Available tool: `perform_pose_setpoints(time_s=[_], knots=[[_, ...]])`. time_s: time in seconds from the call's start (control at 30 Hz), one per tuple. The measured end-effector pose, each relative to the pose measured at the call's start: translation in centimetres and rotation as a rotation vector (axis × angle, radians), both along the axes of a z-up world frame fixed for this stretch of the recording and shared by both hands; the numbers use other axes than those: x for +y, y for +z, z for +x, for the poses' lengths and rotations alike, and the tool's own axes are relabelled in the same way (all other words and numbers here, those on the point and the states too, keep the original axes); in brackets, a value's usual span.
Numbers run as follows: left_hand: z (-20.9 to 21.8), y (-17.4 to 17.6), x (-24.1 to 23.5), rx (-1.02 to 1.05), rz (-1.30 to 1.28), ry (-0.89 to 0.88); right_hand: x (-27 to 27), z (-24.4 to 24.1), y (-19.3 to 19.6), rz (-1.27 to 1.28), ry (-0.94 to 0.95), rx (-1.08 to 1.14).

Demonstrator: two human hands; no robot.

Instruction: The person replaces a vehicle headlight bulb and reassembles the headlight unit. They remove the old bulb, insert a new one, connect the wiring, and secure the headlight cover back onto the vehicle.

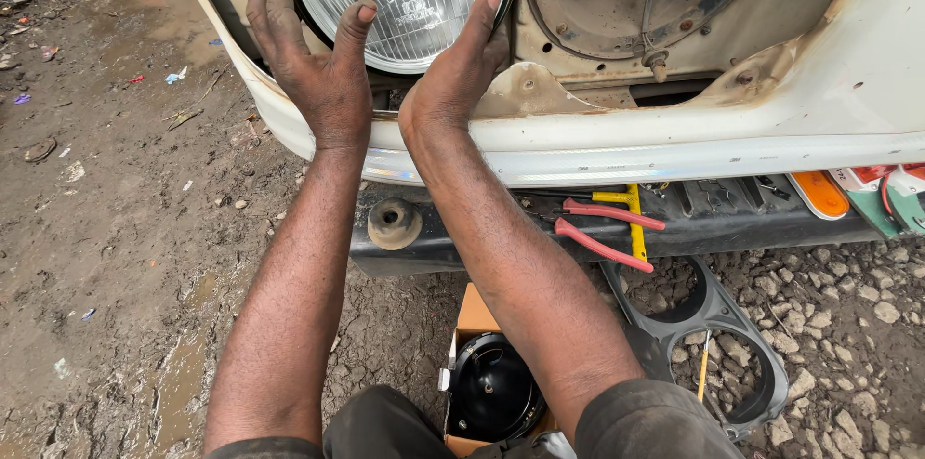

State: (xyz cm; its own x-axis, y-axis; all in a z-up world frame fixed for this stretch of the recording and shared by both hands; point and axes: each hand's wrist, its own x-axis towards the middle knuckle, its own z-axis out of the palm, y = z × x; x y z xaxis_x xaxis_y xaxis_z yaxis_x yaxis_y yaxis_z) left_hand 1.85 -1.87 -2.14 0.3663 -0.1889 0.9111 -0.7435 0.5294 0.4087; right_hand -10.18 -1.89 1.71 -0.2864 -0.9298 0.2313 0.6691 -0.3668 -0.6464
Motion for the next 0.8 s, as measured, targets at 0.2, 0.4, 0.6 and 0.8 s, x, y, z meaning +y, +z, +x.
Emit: perform_pose_setpoints(time_s=[0.2,0.4,0.6,0.8], knots=[[-0.13,0.11,0.03,0.036,0.025,-0.054,0.22,-0.14,-0.11,-0.061,-0.002,0.018],[-0.1,-0.19,0.19,0.055,-0.019,-0.112,0.07,-0.38,-0.66,-0.143,0.013,0.009],[-0.14,0.04,0.37,0.023,0.027,-0.038,-0.12,-0.37,-0.54,-0.081,0.009,0.013],[-0.12,-0.27,0.46,0.045,-0.006,-0.128,-0.24,-0.35,-1.0,-0.148,0.025,-0.046]])
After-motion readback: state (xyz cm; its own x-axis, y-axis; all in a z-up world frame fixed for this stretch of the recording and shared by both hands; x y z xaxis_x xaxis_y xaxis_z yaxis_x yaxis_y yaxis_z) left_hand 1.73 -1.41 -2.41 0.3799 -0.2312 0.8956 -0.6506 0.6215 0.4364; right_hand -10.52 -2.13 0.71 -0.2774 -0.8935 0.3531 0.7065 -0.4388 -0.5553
